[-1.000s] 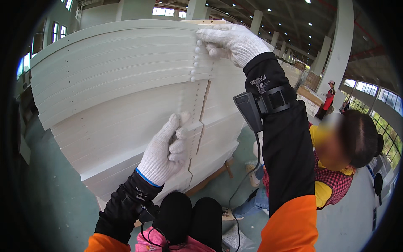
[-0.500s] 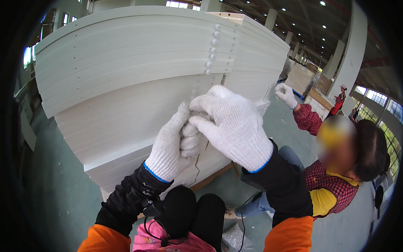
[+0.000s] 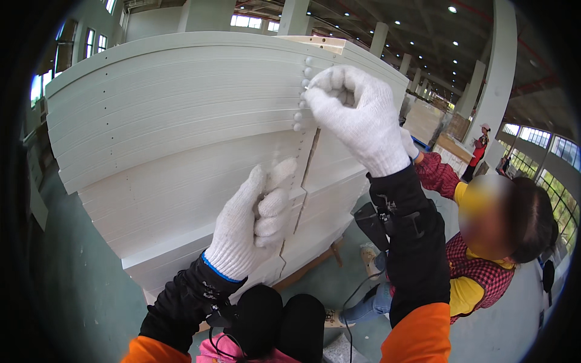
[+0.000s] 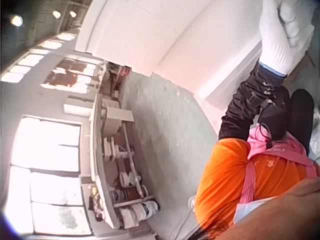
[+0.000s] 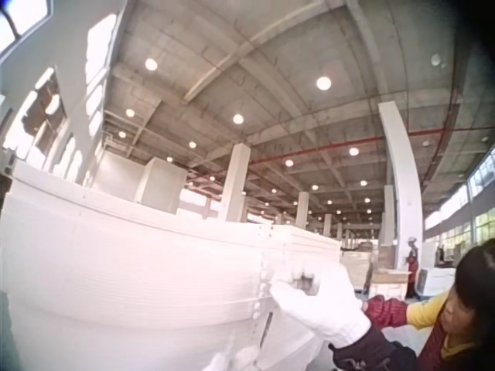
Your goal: Inserting plastic pegs into pre-drilled holes in white wooden boards and securing them by tapping with a hammer.
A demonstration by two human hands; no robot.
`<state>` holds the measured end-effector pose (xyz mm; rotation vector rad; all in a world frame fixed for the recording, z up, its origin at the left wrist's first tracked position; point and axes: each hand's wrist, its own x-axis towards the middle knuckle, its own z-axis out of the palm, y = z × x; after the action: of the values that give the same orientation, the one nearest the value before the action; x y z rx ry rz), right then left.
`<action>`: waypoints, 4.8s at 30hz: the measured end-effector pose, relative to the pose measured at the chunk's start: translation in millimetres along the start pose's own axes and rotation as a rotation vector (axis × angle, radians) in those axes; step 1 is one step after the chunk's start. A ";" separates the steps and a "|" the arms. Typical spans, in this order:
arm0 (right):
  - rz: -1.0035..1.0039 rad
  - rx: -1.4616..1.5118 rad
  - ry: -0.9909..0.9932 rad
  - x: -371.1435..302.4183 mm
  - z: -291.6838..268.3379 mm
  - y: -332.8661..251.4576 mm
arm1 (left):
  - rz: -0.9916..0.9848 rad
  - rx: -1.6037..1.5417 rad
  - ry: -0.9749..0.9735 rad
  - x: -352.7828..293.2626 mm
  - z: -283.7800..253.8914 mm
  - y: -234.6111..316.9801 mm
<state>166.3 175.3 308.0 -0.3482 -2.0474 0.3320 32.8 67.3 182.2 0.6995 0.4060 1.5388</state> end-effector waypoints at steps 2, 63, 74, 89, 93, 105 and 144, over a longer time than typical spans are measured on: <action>0.091 0.103 0.050 31.7 -20.2 2.9 | -0.082 -0.211 -0.078 3.4 -13.3 -6.5; 0.122 0.558 0.419 -47.4 -12.4 20.2 | -0.263 -0.592 0.188 -51.1 -74.2 -55.0; 1.198 -0.360 -0.727 -556.7 -10.2 101.5 | -0.569 -0.748 0.359 -81.0 -205.4 -154.0; 1.452 -0.519 -0.531 -827.4 147.3 135.9 | 0.110 1.453 0.686 -101.5 -228.8 -249.9; 1.236 -0.625 -0.789 -806.8 184.4 177.3 | 0.095 1.538 0.710 -97.3 -222.2 -259.0; 1.583 -0.330 -0.779 -755.1 172.2 219.2 | 0.008 1.533 0.785 -84.2 -230.3 -261.7; 0.291 0.737 0.390 -191.6 30.7 24.5 | 1.455 2.843 0.702 -12.7 98.0 162.1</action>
<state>231.3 122.5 131.2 -0.2237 -1.3718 1.0678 -27.9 22.9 356.6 -1.0802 -1.3128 -0.3512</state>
